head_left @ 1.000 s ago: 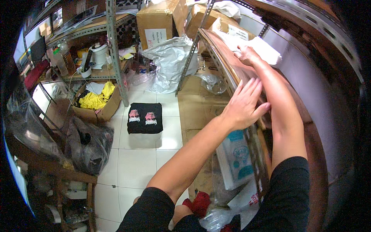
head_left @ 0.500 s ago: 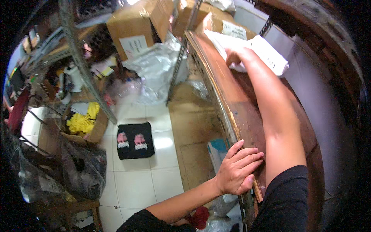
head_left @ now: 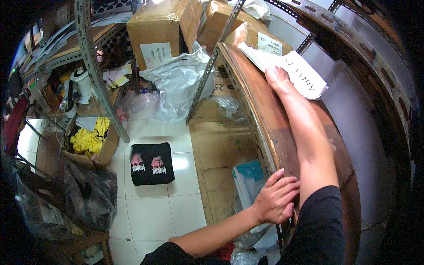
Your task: The person sits on the floor and repeatedly folds white poly mailers by hand, aligning edges and smoothing creases. They stack the folded mailers on a wooden board and occasionally handle red fabric items nearby.
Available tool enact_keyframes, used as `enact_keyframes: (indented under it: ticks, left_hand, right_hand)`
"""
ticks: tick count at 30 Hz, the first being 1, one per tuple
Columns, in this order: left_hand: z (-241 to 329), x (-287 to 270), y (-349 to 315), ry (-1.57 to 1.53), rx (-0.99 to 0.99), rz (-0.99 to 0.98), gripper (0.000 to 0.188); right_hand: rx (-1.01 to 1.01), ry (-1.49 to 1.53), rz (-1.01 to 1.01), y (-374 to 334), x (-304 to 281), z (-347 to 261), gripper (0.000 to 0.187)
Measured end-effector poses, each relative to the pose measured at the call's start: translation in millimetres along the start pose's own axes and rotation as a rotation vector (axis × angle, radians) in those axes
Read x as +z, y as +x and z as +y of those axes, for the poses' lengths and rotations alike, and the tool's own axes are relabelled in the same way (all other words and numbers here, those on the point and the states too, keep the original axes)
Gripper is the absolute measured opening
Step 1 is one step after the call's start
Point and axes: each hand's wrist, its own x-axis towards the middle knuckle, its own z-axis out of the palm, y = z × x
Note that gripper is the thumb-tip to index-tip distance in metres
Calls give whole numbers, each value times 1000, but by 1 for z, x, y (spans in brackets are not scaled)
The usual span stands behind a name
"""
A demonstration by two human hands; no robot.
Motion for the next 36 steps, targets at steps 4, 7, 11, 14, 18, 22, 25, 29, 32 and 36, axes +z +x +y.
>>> enact_keyframes:
  ticks: [4,7,11,14,18,22,25,29,32,36]
  left_hand:
    - [2,4,-1,61,5,22,42]
    - [2,-1,-2,106,25,35,40]
    - [19,-18,0,198,57,95,50]
    - [83,-66,10,644,265,318,82]
    - [188,-171,10,1309,310,83,93]
    - [291,-203,-34,915,-148,-253,73]
    - [350,-228,-97,800,-413,-273,37]
    - [381,-231,-156,1113,16,-331,24]
    - [381,-196,-197,1211,10,-357,21]
    - [394,-184,-250,1337,-207,-584,19]
  right_hand:
    - [-81,-22,-74,-63,-57,1,35]
    - [-297,-229,-46,-123,-124,-6,28]
    - [-553,-198,270,-209,-216,-17,20]
    - [-626,-192,389,-281,-250,-8,17]
    - [-734,-187,335,-382,-340,-55,14]
    - [-886,-121,324,-475,-404,-73,17]
    - [-907,-10,132,-538,-434,-104,20]
    - [-904,-117,-125,-576,-428,-138,20]
    - [-938,-222,-394,-594,-395,-160,20]
    - [-1040,323,-427,-631,-276,-237,40]
